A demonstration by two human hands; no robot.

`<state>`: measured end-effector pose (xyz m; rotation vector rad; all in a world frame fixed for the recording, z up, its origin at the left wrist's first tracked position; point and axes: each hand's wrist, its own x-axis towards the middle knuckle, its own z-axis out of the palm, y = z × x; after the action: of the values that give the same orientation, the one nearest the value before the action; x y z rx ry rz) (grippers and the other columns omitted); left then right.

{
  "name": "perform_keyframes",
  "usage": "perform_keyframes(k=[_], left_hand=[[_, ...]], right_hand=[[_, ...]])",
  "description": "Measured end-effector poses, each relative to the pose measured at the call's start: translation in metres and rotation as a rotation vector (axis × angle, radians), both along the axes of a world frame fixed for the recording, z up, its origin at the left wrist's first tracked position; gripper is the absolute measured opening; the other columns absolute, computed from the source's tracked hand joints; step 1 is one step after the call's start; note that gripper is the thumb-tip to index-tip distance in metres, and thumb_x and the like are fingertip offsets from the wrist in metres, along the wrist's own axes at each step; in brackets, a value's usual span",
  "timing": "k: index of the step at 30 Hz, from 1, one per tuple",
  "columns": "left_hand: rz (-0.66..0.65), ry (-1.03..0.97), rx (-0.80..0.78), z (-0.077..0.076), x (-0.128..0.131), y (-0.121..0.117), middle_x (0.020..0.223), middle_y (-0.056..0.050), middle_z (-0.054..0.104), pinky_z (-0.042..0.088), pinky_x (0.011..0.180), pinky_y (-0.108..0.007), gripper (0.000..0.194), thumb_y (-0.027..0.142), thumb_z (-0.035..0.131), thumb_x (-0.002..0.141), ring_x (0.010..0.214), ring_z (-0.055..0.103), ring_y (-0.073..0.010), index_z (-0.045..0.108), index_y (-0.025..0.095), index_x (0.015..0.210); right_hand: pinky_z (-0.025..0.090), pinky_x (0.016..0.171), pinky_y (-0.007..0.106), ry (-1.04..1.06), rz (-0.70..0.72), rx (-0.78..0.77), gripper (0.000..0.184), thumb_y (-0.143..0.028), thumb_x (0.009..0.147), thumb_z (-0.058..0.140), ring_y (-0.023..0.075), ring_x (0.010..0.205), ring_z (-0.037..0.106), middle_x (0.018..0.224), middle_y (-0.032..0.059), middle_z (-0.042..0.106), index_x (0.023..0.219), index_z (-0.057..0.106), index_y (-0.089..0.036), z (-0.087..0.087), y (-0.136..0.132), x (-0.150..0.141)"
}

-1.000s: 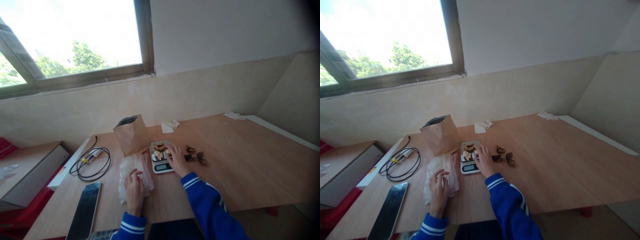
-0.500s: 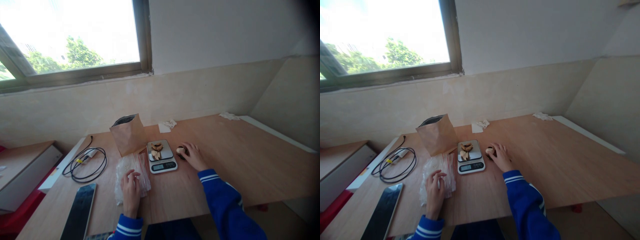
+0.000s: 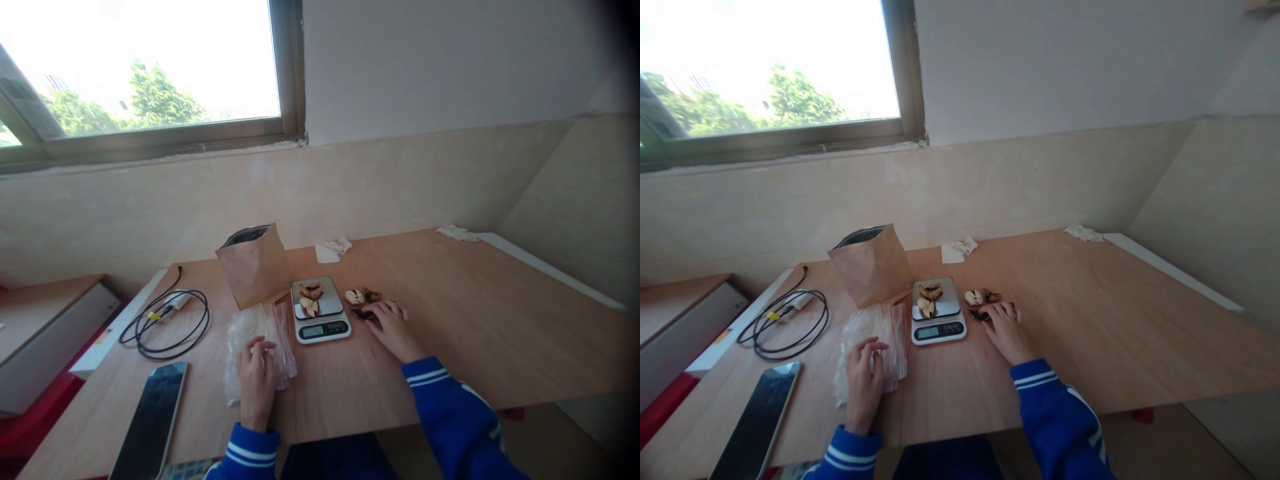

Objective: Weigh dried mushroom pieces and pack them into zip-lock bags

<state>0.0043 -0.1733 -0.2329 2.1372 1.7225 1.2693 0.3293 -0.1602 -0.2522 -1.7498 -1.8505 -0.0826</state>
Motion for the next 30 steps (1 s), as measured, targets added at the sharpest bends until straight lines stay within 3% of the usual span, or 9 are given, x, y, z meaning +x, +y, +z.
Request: perform_keyframes(k=[6,13,17,21,25,30], left_hand=[[-0.003,0.000,-0.007,0.000,0.000,0.000,0.104,-0.008,0.055,0.042,0.090,-0.044,0.021,0.017,0.039,0.086,0.101,0.052,-0.0231,0.060,0.020,0.087],[-0.015,-0.004,-0.012,0.000,0.000,0.000,0.103,-0.009,0.054,0.041,0.090,-0.044,0.021,0.016,0.039,0.087,0.101,0.052,-0.0233,0.060,0.019,0.086],[-0.017,-0.007,-0.014,-0.002,-0.001,0.001,0.103,-0.009,0.054,0.042,0.089,-0.044,0.020,0.015,0.039,0.086,0.101,0.051,-0.0234,0.059,0.019,0.086],[-0.024,-0.019,-0.018,-0.005,-0.003,0.002,0.102,-0.009,0.054,0.042,0.089,-0.044,0.020,0.015,0.039,0.087,0.101,0.051,-0.0232,0.059,0.019,0.087],[-0.031,-0.029,-0.027,-0.006,-0.002,0.002,0.103,-0.009,0.054,0.041,0.089,-0.044,0.020,0.015,0.038,0.087,0.101,0.050,-0.0233,0.058,0.019,0.087],[-0.032,-0.033,-0.025,-0.005,-0.002,0.002,0.102,-0.008,0.054,0.041,0.089,-0.044,0.020,0.015,0.039,0.086,0.102,0.050,-0.0232,0.059,0.019,0.087]], right_hand=[[0.029,0.082,0.042,0.006,0.023,0.020,0.022,-0.031,0.089,0.047,0.0231,0.088,0.056,0.088,0.0034,0.068,0.080,0.065,-0.024,0.005,0.001,0.001],[0.041,0.071,0.034,0.237,0.067,0.074,0.024,-0.038,0.088,0.048,0.0199,0.074,0.061,0.083,0.0045,0.068,0.085,0.066,-0.023,0.023,0.002,-0.011],[0.044,0.066,0.030,0.273,0.089,0.051,0.020,-0.031,0.087,0.047,0.0192,0.074,0.061,0.084,0.0044,0.067,0.085,0.065,-0.021,0.032,0.006,-0.023],[0.041,0.070,0.031,0.090,0.008,-0.010,0.015,-0.024,0.085,0.049,0.0204,0.079,0.059,0.081,0.0041,0.064,0.081,0.063,-0.021,0.022,0.007,-0.023],[0.040,0.074,0.034,0.006,-0.060,0.008,0.018,-0.030,0.085,0.049,0.0226,0.084,0.057,0.081,0.0052,0.061,0.078,0.063,-0.022,0.000,0.009,-0.010],[0.038,0.081,0.035,0.031,-0.167,0.072,0.024,-0.026,0.088,0.043,0.0232,0.093,0.054,0.095,0.0088,0.061,0.100,0.063,-0.019,-0.008,0.022,0.011]])
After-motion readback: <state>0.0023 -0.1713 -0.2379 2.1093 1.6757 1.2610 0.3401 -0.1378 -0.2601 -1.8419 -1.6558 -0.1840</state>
